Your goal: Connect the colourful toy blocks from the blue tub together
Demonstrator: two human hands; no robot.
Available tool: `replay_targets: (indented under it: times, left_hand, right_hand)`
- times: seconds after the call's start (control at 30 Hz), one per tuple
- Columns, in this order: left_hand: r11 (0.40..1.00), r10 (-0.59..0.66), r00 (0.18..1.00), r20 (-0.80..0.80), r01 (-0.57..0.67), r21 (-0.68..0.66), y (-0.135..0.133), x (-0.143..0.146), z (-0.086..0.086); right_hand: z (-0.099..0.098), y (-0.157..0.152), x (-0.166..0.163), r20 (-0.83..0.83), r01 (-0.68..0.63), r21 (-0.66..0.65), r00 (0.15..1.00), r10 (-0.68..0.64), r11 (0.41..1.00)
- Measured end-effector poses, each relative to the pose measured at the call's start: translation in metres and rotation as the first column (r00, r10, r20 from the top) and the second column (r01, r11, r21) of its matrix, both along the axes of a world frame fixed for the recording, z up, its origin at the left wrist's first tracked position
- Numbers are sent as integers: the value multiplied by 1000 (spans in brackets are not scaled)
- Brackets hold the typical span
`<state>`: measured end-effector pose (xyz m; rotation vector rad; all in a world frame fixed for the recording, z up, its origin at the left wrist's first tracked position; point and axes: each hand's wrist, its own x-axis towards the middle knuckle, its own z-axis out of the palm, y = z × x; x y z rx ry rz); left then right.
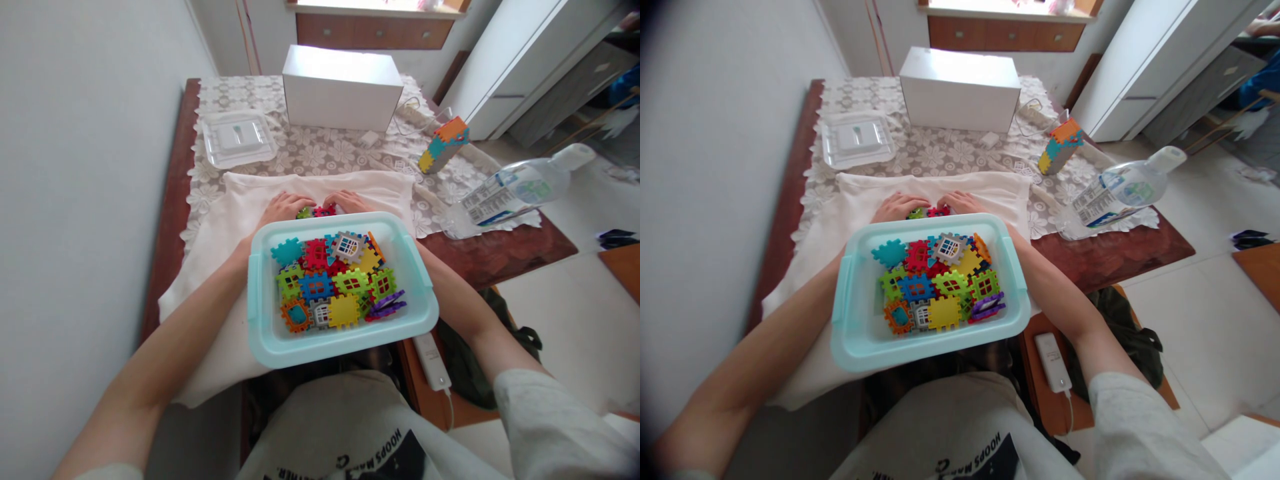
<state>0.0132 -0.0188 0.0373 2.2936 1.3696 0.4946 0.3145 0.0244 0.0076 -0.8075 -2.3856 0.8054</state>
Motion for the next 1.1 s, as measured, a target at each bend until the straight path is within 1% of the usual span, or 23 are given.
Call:
replay_targets:
  times: [0.1,0.2,0.37,0.53,0.7,0.83,1.1]
  left_hand:
    - [999,-31,1000,-6,31,15,0,-1,-2]
    - [999,-34,999,-14,34,17,0,0,-1]
    - [999,-34,999,-19,34,4,-1,1,5]
    - [999,-44,999,-7,44,-12,-1,1,6]
    - [1000,-14,1000,-1,14,-12,0,1,2]
    - [1000,-9,1000,-2,8,-10,0,2,1]
    - [1000,-28,1000,3,28,-1,0,0,1]
  right_hand:
    - [1,2,2,1,-15,-14,1000,15,1000]
    - [6,0,6,-6,-38,-49,999,38,998]
    - [17,-2,9,-27,-17,-130,1000,14,991]
    - [17,1,8,-42,-19,-125,999,14,992]
    - [13,2,7,-43,31,-122,998,-36,992]
    - [4,5,5,-44,55,-101,997,-60,993]
    - [-11,7,5,-60,-12,9,998,12,1000]
